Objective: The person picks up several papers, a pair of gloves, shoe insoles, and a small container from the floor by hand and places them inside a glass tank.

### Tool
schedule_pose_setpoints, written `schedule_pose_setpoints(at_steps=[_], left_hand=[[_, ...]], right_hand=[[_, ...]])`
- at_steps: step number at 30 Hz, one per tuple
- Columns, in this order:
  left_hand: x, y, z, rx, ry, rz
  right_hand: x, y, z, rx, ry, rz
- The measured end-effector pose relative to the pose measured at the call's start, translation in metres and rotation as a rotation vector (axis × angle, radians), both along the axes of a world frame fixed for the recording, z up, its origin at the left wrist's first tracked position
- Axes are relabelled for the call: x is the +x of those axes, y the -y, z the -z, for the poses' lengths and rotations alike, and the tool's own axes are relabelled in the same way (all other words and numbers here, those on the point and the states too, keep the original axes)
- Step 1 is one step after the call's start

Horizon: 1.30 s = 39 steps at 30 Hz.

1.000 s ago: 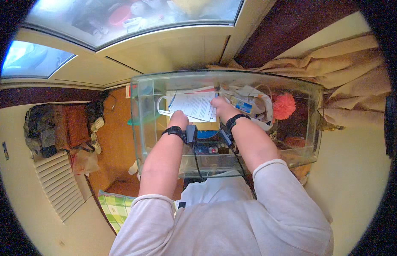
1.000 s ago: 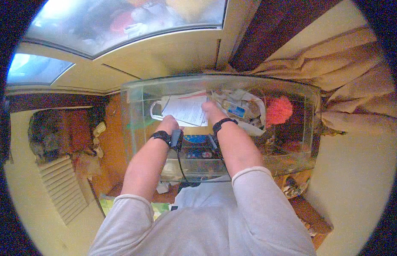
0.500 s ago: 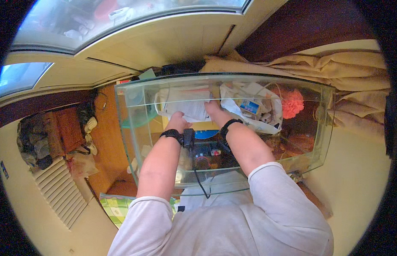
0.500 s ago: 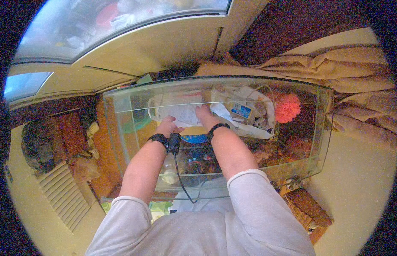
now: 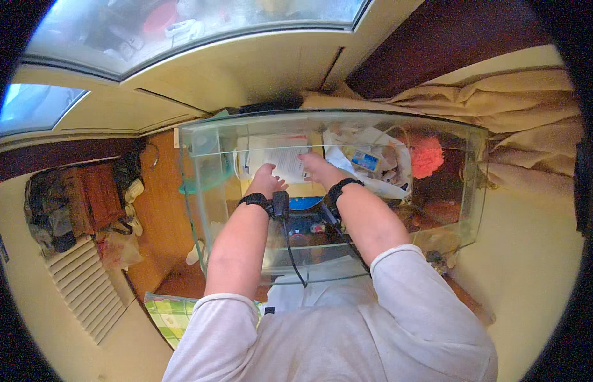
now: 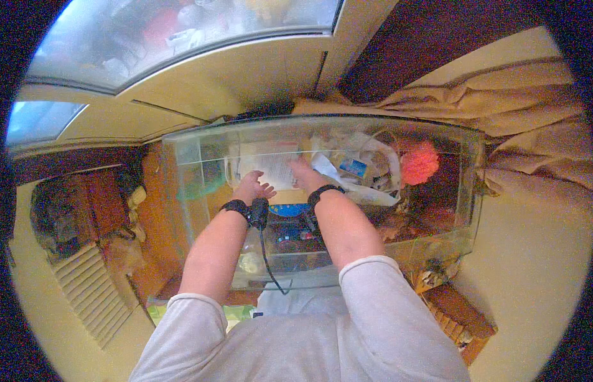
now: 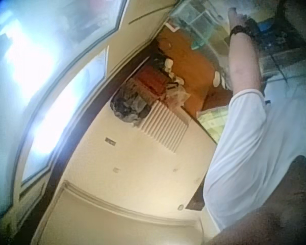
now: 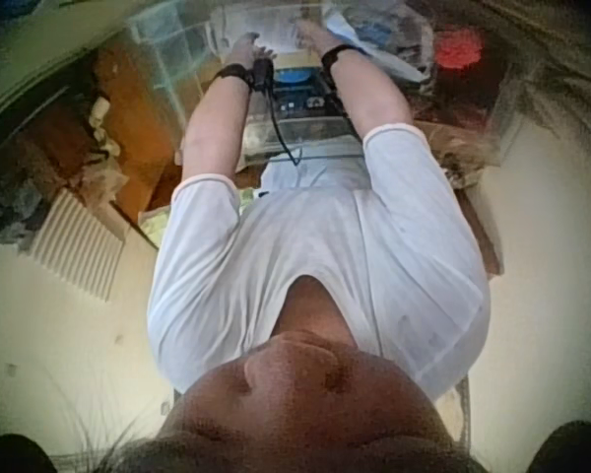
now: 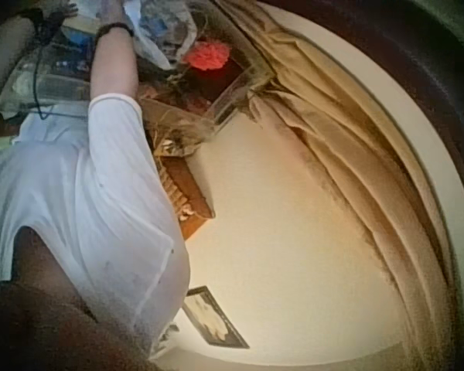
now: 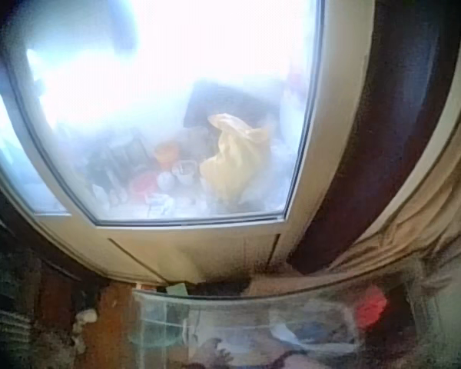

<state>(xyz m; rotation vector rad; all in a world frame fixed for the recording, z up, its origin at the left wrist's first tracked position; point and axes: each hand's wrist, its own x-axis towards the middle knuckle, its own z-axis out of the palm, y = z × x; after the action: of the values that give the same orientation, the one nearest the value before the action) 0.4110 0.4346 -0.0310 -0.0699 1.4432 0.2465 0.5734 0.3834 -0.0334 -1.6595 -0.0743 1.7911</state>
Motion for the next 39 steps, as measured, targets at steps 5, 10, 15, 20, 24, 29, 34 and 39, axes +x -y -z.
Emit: schedule_pose_setpoints(at_steps=[5, 10, 15, 20, 24, 29, 34, 39], left_hand=[[0.037, 0.005, -0.069, -0.132, -0.041, -0.204], [0.030, 0.031, -0.127, 0.052, 0.099, -0.252], [0.028, 0.058, -0.192, 0.215, 0.091, -0.280], [0.016, 0.103, -0.235, 0.421, 0.190, -0.308], [-0.007, 0.150, -0.259, 0.552, 0.224, -0.399], [-0.067, 0.207, -0.276, 0.640, 0.116, -0.562], [-0.147, 0.272, -0.281, 0.777, -0.047, -0.704], [-0.228, 0.339, -0.254, 0.730, -0.104, -0.879]], right_hand=[[0.009, 0.008, -0.033, -0.111, -0.103, -0.036], [0.017, 0.019, -0.098, -0.060, -0.209, 0.153], [0.003, 0.038, -0.172, 0.014, -0.143, 0.154], [-0.023, 0.078, -0.227, 0.231, -0.189, 0.164], [-0.061, 0.108, -0.266, 0.359, -0.233, 0.010], [-0.124, 0.148, -0.284, 0.401, -0.154, -0.090], [-0.203, 0.186, -0.286, 0.511, -0.162, -0.296], [-0.282, 0.232, -0.262, 0.485, -0.188, -0.492]])
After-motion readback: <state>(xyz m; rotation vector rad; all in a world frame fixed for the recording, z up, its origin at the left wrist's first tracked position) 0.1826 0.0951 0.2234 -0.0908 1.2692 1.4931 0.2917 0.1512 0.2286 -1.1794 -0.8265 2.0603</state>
